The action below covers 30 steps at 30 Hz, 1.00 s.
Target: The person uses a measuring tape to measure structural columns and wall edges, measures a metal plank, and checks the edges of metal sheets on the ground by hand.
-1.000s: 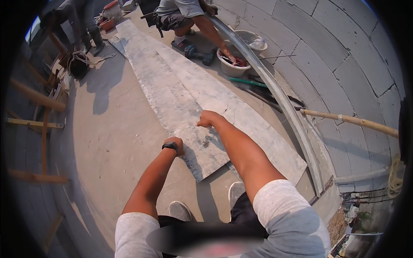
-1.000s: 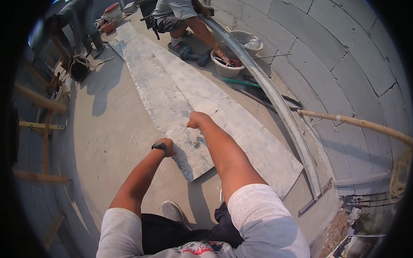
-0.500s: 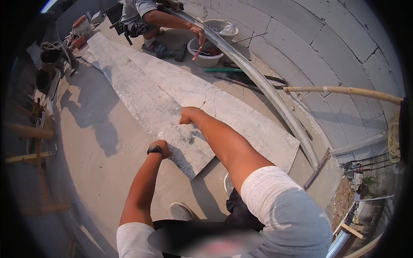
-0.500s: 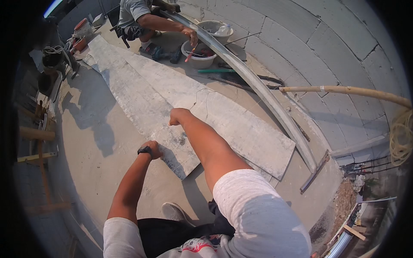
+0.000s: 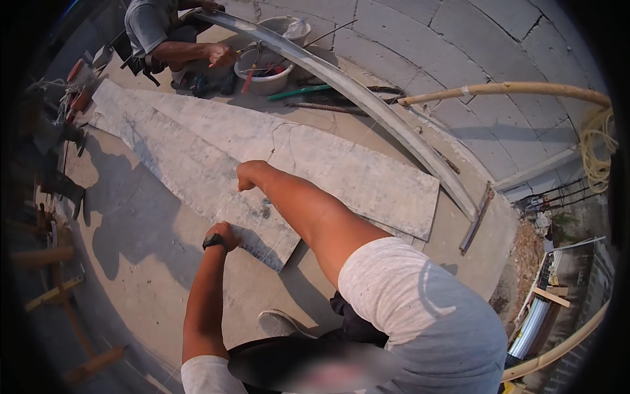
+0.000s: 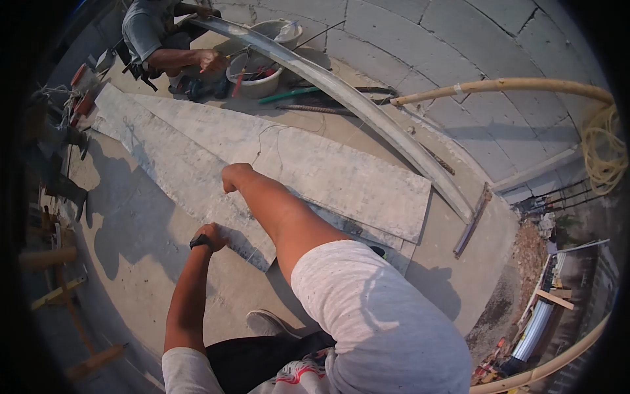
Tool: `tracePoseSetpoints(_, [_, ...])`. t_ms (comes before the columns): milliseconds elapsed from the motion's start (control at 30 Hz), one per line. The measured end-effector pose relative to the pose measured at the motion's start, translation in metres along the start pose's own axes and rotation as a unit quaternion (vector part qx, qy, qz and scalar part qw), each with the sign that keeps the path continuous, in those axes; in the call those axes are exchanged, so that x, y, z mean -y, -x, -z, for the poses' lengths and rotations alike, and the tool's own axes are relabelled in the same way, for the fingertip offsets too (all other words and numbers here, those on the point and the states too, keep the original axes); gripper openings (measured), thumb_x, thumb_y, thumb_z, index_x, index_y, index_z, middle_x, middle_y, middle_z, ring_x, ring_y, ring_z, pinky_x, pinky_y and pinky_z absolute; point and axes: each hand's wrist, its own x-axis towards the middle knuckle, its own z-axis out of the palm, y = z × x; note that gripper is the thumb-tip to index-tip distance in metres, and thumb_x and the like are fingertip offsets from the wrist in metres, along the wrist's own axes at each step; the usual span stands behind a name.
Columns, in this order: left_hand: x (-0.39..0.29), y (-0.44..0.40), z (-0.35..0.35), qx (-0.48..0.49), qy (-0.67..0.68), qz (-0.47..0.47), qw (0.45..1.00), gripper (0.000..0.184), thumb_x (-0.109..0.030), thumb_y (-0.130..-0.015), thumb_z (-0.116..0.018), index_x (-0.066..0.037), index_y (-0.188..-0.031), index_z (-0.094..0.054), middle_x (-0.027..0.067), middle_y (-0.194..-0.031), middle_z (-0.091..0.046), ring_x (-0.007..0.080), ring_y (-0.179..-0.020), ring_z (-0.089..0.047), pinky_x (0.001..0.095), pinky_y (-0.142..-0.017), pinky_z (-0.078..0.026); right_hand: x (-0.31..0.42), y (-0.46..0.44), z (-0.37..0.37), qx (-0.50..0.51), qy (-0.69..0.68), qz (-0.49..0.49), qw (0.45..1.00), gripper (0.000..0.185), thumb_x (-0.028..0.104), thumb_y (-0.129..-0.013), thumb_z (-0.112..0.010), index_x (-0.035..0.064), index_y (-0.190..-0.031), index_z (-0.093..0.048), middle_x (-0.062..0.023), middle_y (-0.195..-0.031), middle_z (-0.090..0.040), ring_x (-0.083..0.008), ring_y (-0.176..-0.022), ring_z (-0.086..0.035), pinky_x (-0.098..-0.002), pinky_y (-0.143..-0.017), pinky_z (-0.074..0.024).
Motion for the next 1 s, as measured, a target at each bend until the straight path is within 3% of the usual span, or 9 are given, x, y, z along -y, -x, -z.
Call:
tracePoseSetpoints(700, [-0.002,0.007,0.004,-0.019,0.011,-0.002,1.0,0.048,-0.036,-0.071,-0.066,-0.002,-0.104,-0.065,0.0186,-0.11,-0.063,0.0288,-0.103,-0.062,0.0381,-0.089,-0.049,-0.001,0.002,0.007,0.039,0.01,-0.01,0.999,0.039,0.032,-0.076,-0.07,0.0029,-0.102,-0.068,-0.0152,-0.103,-0.067,-0.0306,-0.098,-0.064,-0.0386,-0.081,-0.0508])
tracePoseSetpoints(767, [-0.001,0.005,0.002,-0.024,0.008,0.001,1.0,0.045,-0.035,-0.071,-0.066,-0.003,-0.103,-0.066,0.0178,-0.11,-0.064,0.0286,-0.104,-0.061,0.0378,-0.089,-0.049,-0.005,0.0,0.001,-0.012,0.01,0.016,1.0,0.049,0.045,-0.077,-0.068,-0.0037,-0.084,-0.068,-0.0177,-0.08,-0.068,-0.0328,-0.077,-0.066,-0.0414,-0.07,-0.0507])
tracePoseSetpoints(1000, [-0.004,0.004,0.005,-0.002,0.007,0.009,1.0,0.045,-0.035,-0.071,-0.066,-0.004,-0.103,-0.067,0.0176,-0.111,-0.064,0.028,-0.104,-0.061,0.0368,-0.09,-0.049,-0.006,-0.005,0.0,-0.012,0.03,0.035,0.999,0.05,0.046,-0.077,-0.067,-0.0039,-0.08,-0.068,-0.0178,-0.076,-0.067,-0.0328,-0.074,-0.065,-0.0422,-0.068,-0.0505])
